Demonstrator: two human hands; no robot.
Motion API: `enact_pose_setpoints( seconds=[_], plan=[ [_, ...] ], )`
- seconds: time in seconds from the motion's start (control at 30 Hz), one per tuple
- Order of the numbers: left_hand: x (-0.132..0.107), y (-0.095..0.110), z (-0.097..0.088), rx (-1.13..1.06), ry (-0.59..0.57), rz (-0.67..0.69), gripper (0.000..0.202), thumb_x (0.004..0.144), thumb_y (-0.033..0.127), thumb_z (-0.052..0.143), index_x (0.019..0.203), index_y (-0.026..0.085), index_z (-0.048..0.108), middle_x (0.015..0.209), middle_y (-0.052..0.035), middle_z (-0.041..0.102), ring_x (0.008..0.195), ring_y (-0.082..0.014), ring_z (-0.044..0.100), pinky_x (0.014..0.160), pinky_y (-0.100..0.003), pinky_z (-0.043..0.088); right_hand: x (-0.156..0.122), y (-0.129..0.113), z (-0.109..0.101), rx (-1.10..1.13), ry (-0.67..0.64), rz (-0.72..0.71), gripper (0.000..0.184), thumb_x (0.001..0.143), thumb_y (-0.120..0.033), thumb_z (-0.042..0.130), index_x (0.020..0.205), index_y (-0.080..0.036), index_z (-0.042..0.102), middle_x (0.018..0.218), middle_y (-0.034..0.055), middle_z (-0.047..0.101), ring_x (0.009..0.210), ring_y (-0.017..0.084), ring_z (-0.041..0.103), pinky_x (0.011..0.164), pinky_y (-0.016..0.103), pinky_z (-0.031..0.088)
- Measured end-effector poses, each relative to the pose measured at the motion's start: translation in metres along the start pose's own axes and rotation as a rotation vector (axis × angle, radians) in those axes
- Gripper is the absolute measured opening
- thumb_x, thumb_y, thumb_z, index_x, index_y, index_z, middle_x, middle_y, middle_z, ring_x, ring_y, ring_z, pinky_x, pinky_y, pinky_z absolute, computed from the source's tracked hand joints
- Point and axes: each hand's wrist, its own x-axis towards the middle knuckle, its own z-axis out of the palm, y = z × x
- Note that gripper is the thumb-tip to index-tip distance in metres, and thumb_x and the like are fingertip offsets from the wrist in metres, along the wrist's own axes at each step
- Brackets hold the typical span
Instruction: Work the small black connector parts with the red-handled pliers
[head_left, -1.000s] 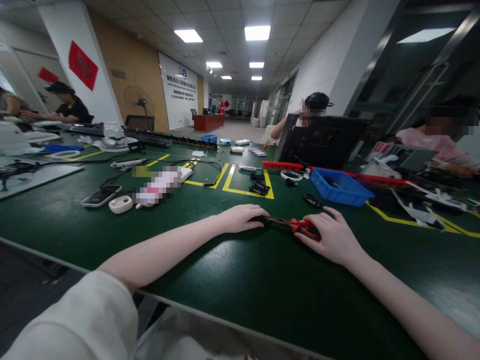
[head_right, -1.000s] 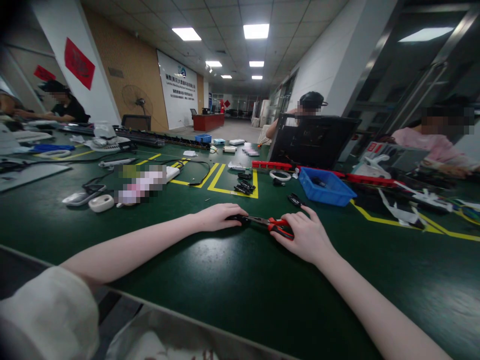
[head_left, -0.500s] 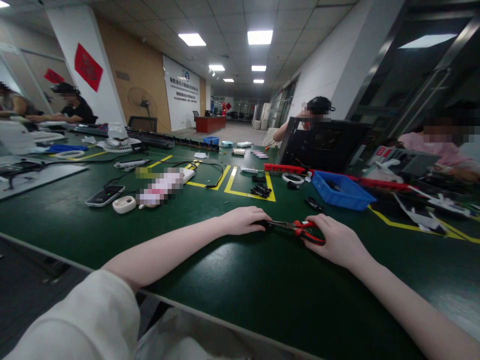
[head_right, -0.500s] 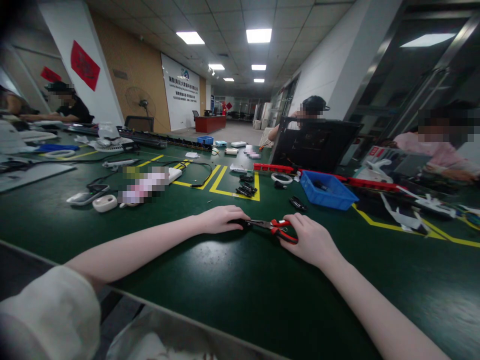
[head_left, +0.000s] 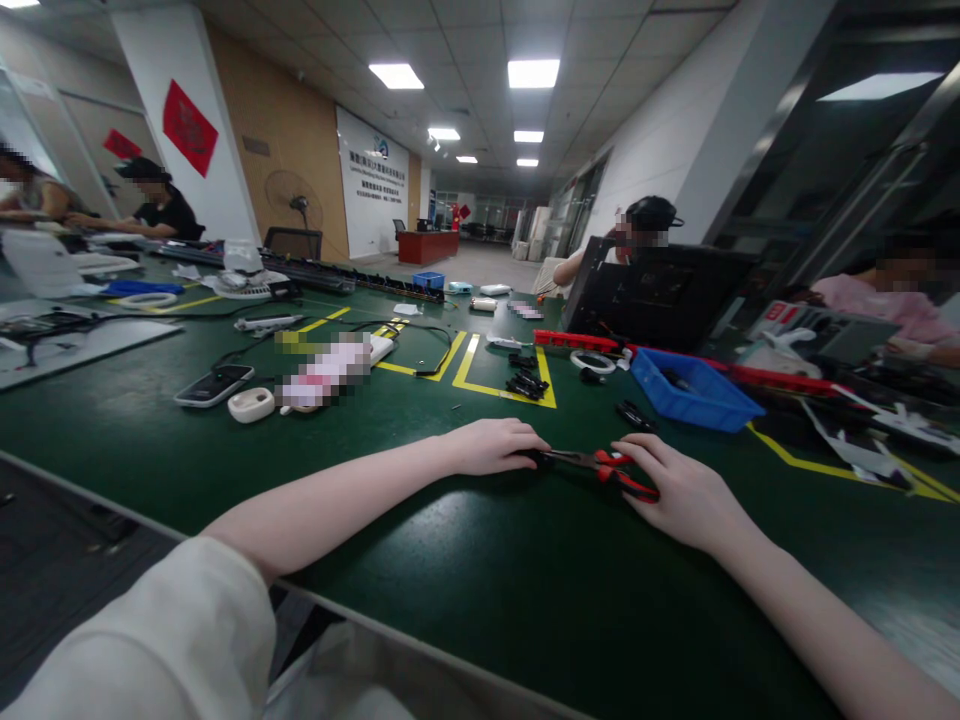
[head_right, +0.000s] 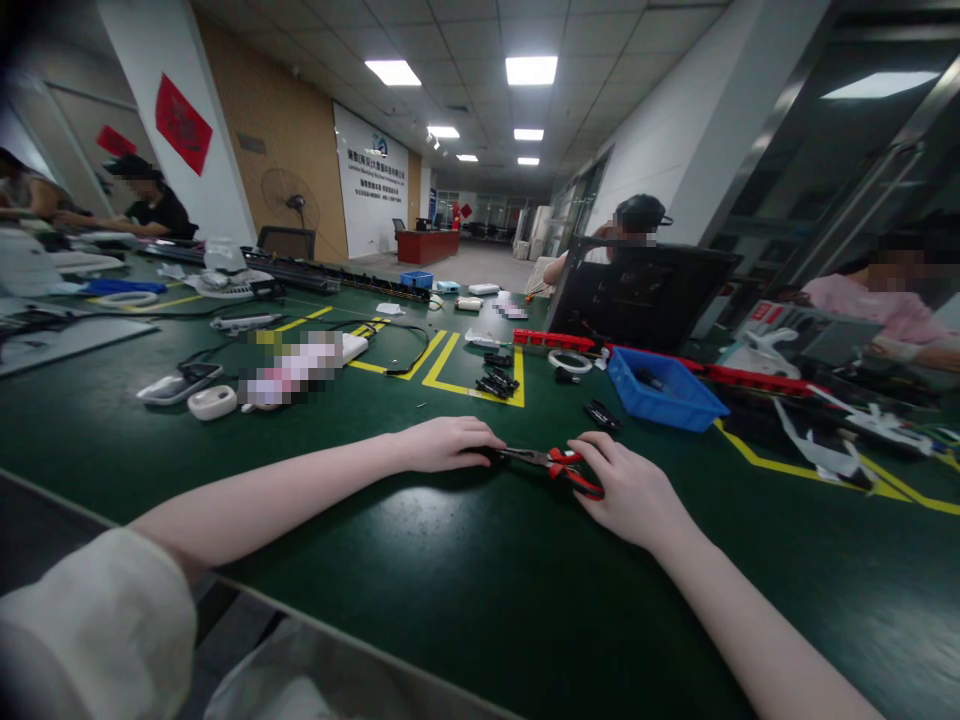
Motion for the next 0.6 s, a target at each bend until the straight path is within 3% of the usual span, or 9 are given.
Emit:
enact_pose_setpoints(
  seconds=[0.27, 0.47, 0.6],
  plan=[
    [-0.001, 0.003, -0.004, -0.044, -0.014, -0.035, 0.025, 0.098, 0.028, 0.055, 0.121, 0.02, 0.056, 0.115, -0.0076, 0.063, 0.107, -0.0208, 0.061, 0.091, -0.029, 0.048, 0.003, 0.0, -0.005, 0.008, -0.072, 0.002, 0.037, 0.081, -0.037, 0.058, 0.113, -0.019, 0.062, 0.101, 0.0098, 0.071, 0.078, 0.025, 0.066, 0.069, 0.039, 0.052],
    [-0.002, 0.004, -0.005, -0.038, 0.001, -0.029, 0.025, 0.096, 0.028, 0.057, 0.119, 0.019, 0.055, 0.113, -0.0082, 0.062, 0.104, -0.0211, 0.061, 0.087, -0.029, 0.049, 0.006, -0.015, -0.009, -0.079, 0.027, -0.056, 0.031, 0.079, -0.036, 0.058, 0.103, -0.018, 0.066, 0.095, 0.0105, 0.072, 0.089, 0.029, 0.065, 0.096, 0.051, 0.04],
    [-0.002, 0.004, -0.004, -0.035, 0.004, -0.037, 0.024, 0.096, 0.027, 0.057, 0.118, 0.019, 0.055, 0.113, -0.008, 0.062, 0.103, -0.0211, 0.062, 0.085, -0.029, 0.049, 0.008, -0.021, -0.01, -0.108, 0.039, -0.07, 0.031, 0.08, -0.036, 0.058, 0.102, -0.016, 0.067, 0.095, 0.011, 0.07, 0.094, 0.029, 0.064, 0.105, 0.052, 0.032]
  ],
)
